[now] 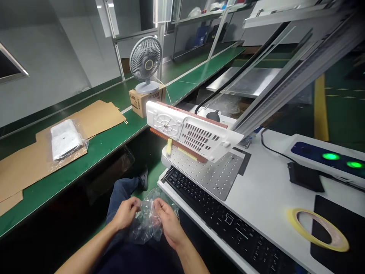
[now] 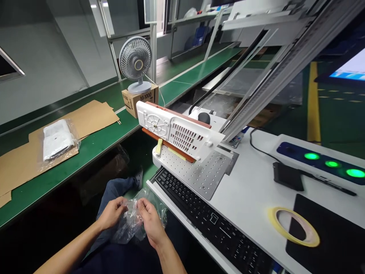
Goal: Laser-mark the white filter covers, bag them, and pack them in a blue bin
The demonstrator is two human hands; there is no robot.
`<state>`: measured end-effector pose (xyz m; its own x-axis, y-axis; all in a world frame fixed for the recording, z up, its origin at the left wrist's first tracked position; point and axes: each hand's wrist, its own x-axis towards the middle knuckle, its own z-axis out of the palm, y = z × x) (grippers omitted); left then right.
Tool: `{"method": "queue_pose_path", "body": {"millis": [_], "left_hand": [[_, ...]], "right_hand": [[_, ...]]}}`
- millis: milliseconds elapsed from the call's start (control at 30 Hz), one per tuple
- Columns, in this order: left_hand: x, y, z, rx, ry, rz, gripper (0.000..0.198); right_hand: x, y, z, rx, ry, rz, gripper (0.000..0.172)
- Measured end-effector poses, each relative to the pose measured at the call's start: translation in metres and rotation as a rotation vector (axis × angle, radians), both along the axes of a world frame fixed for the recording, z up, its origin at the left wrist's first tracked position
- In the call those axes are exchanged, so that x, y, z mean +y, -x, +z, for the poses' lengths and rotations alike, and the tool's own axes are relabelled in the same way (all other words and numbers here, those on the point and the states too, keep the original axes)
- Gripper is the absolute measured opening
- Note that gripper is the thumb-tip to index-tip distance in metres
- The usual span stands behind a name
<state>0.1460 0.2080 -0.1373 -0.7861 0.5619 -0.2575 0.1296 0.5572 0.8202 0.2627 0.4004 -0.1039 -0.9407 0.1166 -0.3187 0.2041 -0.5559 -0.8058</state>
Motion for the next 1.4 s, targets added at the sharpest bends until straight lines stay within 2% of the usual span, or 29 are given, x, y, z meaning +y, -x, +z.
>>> {"method": "queue_pose_path", "body": {"millis": [100, 200, 333, 433, 467, 567, 633, 700, 767, 867, 1000, 1067, 1167, 1200, 1300, 1400], "left_hand": [[-0.005, 0.022, 0.009, 0.090, -0.023, 0.209, 0.034], [-0.009, 0.038, 0.024, 0.168, -0.059, 0.216, 0.031], [-0.004, 0.036, 0.039, 0.128, -0.050, 0.102, 0.032], [0.000, 0.031, 0.045, 0.092, -0.067, 0.125, 0.033], [-0.001, 0.032, 0.047, 0.093, -0.069, 0.151, 0.031], [-0.011, 0.042, 0.051, 0.134, -0.059, 0.255, 0.027], [-0.024, 0.051, 0.052, 0.160, -0.044, 0.330, 0.025], [-0.038, 0.059, 0.049, 0.169, -0.029, 0.384, 0.022], [-0.049, 0.062, 0.045, 0.161, -0.015, 0.412, 0.019], [-0.056, 0.060, 0.041, 0.135, 0.011, 0.399, 0.021], [-0.048, 0.048, 0.045, 0.093, 0.070, 0.240, 0.028], [-0.040, 0.040, 0.049, 0.091, 0.099, 0.175, 0.046], [-0.029, 0.029, 0.053, 0.100, 0.073, 0.138, 0.059], [-0.027, 0.027, 0.055, 0.096, 0.040, 0.143, 0.059], [-0.031, 0.028, 0.060, 0.072, -0.062, 0.220, 0.060], [-0.046, 0.037, 0.062, 0.094, -0.071, 0.337, 0.060]], "right_hand": [[0.014, -0.009, -0.018, -0.112, -0.365, -0.036, 0.066], [0.025, -0.017, -0.034, -0.199, -0.655, -0.041, 0.068], [0.022, -0.016, -0.037, -0.179, -0.700, -0.021, 0.064], [0.012, -0.010, -0.035, -0.165, -0.819, 0.059, 0.096], [0.010, -0.008, -0.037, -0.179, -0.911, 0.089, 0.097], [0.012, -0.010, -0.048, -0.263, -1.181, 0.145, 0.069], [0.019, -0.014, -0.058, -0.319, -1.285, 0.190, 0.050], [0.027, -0.018, -0.066, -0.359, -1.335, 0.223, 0.034], [0.032, -0.019, -0.069, -0.383, -1.346, 0.218, 0.032], [0.031, -0.014, -0.065, -0.373, -1.282, 0.142, 0.039], [0.010, 0.002, -0.054, -0.243, -1.130, 0.062, 0.052], [-0.008, 0.011, -0.054, -0.134, -1.120, 0.112, 0.067], [-0.033, 0.024, -0.062, -0.053, -1.260, 0.231, 0.088], [-0.037, 0.027, -0.066, -0.068, -1.339, 0.253, 0.087], [-0.034, 0.029, -0.074, -0.216, -1.572, 0.290, 0.066], [-0.013, 0.019, -0.070, -0.363, -1.649, 0.287, 0.056]]}}
